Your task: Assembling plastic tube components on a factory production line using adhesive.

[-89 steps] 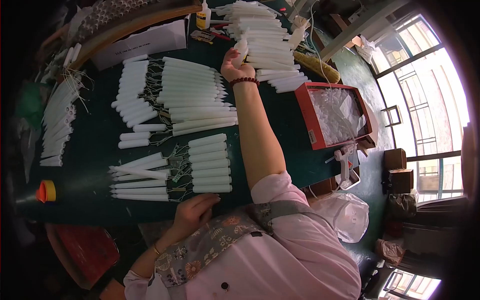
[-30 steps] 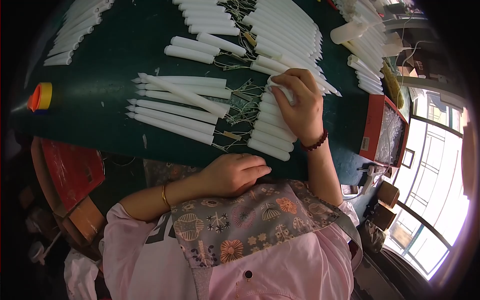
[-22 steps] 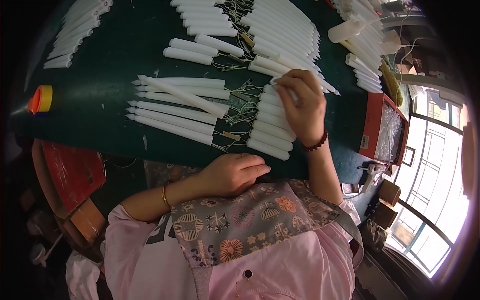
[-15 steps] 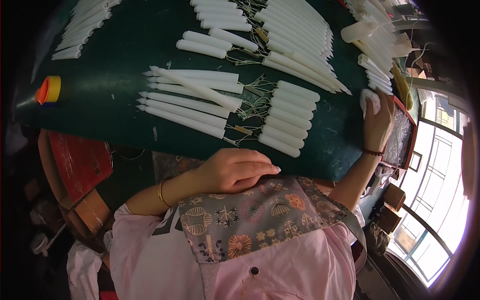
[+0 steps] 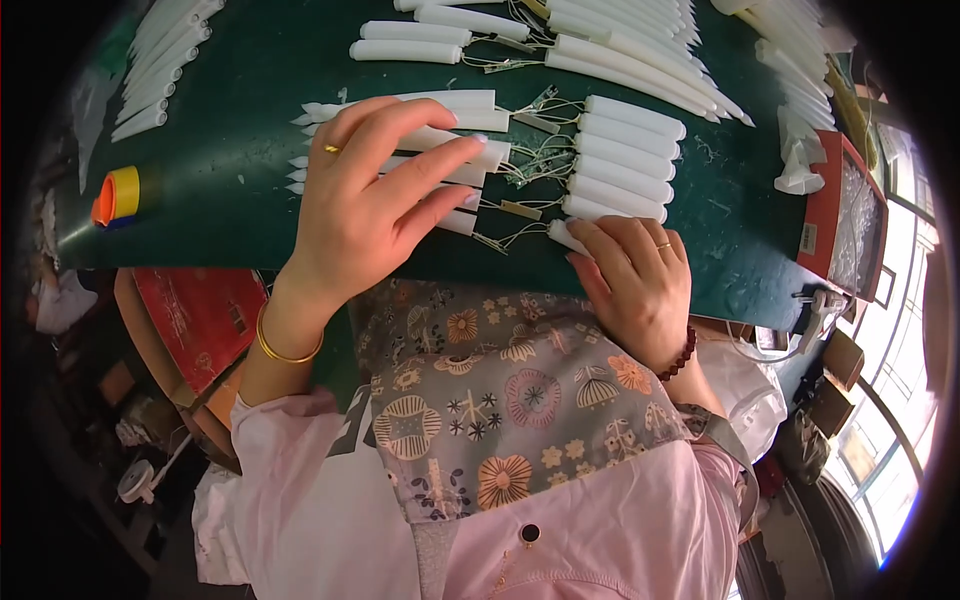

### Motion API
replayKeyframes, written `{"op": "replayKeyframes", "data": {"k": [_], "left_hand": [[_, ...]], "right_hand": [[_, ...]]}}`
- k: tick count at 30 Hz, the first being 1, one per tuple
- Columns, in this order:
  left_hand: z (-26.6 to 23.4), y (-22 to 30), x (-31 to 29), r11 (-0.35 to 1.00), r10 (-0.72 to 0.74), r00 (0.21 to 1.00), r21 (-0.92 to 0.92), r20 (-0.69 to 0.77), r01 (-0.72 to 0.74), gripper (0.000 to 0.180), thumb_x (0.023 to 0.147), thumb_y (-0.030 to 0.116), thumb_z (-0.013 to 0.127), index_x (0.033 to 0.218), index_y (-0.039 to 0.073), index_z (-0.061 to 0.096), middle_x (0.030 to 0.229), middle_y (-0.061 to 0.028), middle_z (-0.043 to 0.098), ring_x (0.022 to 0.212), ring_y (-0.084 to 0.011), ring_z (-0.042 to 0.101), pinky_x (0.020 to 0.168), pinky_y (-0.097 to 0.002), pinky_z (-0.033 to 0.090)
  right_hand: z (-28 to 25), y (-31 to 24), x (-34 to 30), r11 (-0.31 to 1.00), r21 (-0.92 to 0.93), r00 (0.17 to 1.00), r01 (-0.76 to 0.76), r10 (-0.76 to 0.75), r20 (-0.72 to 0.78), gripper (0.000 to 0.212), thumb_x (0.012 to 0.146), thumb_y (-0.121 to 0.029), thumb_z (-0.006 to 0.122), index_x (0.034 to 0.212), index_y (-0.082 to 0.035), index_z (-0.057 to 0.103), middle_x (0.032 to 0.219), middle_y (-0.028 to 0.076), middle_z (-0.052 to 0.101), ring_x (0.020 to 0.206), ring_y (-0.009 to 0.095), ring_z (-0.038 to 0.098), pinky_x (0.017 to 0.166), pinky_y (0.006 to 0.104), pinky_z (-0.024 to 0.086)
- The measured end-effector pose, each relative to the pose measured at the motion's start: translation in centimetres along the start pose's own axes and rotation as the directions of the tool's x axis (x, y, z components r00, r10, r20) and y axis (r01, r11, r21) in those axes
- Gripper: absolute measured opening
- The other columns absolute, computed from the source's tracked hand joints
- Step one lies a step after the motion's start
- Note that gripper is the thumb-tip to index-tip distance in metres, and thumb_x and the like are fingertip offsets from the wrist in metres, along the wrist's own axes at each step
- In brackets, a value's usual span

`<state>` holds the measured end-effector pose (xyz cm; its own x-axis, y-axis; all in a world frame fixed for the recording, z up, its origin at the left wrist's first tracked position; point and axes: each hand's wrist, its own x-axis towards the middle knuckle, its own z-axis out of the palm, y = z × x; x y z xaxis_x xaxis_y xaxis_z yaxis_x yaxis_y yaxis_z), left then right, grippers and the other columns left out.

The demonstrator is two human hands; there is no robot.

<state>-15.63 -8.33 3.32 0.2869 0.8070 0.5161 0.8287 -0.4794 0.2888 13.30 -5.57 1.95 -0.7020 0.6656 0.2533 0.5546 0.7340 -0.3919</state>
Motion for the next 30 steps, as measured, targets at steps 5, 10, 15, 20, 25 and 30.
{"op": "replayKeyframes", "data": {"k": [5, 10, 15, 20, 25, 30], "left_hand": [[0.3, 1.5, -2.7, 0.985, 0.053, 0.972, -0.172, 0.227, -0.013, 0.038, 0.073, 0.025, 0.087, 0.107, 0.012, 0.076, 0.109, 0.0016, 0.066, 0.108, -0.0208, 0.062, 0.091, -0.0402, 0.047], [2.2, 3.0, -5.1, 0.989, 0.006, 0.96, -0.14, 0.279, 0.035, 0.035, 0.075, 0.023, 0.086, 0.105, 0.01, 0.074, 0.106, -0.0005, 0.065, 0.104, -0.0221, 0.063, 0.09, -0.0413, 0.048], [3.0, 4.4, -4.5, 0.931, -0.151, 0.982, -0.316, 0.114, 0.18, 0.037, 0.083, 0.008, 0.079, 0.118, 0.004, 0.07, 0.098, -0.0087, 0.067, 0.087, -0.0285, 0.067, 0.076, -0.039, 0.055], [1.5, 5.8, -2.3, 0.818, -0.325, 0.921, -0.426, 0.212, 0.387, 0.043, 0.085, -0.004, 0.071, 0.127, 0.004, 0.067, 0.096, -0.013, 0.069, 0.078, -0.0316, 0.068, 0.067, -0.0369, 0.055], [3.0, 6.3, -1.7, 0.815, -0.33, 0.944, -0.505, 0.001, 0.285, 0.047, 0.082, -0.01, 0.064, 0.127, 0.005, 0.062, 0.096, -0.013, 0.068, 0.08, -0.0348, 0.068, 0.065, -0.0402, 0.054], [3.3, 6.6, -1.5, 0.864, -0.245, 0.94, -0.386, 0.237, 0.323, 0.047, 0.082, -0.01, 0.065, 0.127, 0.002, 0.059, 0.1, -0.0149, 0.069, 0.083, -0.0356, 0.069, 0.068, -0.0411, 0.054]], "right_hand": [[0.3, -0.8, -0.8, 0.991, 0.102, 0.995, -0.081, 0.076, 0.059, 0.04, 0.077, 0.0, 0.073, 0.116, -0.009, 0.065, 0.098, 0.006, 0.062, 0.089, 0.028, 0.062, 0.078, 0.0416, 0.052], [-0.3, -1.5, -0.7, 0.918, 0.314, 0.958, -0.243, 0.177, 0.225, 0.052, 0.074, 0.009, 0.064, 0.124, -0.004, 0.059, 0.1, 0.014, 0.063, 0.084, 0.036, 0.066, 0.072, 0.0428, 0.056], [0.1, -2.1, 0.5, 0.712, 0.597, 0.929, -0.369, 0.309, 0.205, 0.036, 0.086, 0.007, 0.074, 0.12, -0.003, 0.069, 0.087, 0.001, 0.065, 0.076, 0.008, 0.056, 0.066, 0.0238, 0.047], [-0.4, -1.8, 0.7, 0.47, 0.687, 0.82, -0.554, 0.453, 0.35, 0.032, 0.084, 0.006, 0.078, 0.115, 0.001, 0.07, 0.094, 0.0, 0.069, 0.08, 0.001, 0.053, 0.068, 0.018, 0.042], [0.2, -2.7, 0.9, 0.217, 0.879, 0.845, -0.425, 0.442, 0.3, 0.023, 0.087, 0.005, 0.077, 0.108, 0.003, 0.069, 0.101, 0.004, 0.073, 0.086, 0.006, 0.063, 0.076, 0.0207, 0.051], [0.5, -2.2, 1.8, 0.552, 0.742, 0.896, -0.381, 0.42, 0.148, 0.029, 0.079, 0.013, 0.078, 0.105, 0.003, 0.071, 0.102, 0.006, 0.074, 0.091, 0.01, 0.068, 0.081, 0.0248, 0.055]]}}
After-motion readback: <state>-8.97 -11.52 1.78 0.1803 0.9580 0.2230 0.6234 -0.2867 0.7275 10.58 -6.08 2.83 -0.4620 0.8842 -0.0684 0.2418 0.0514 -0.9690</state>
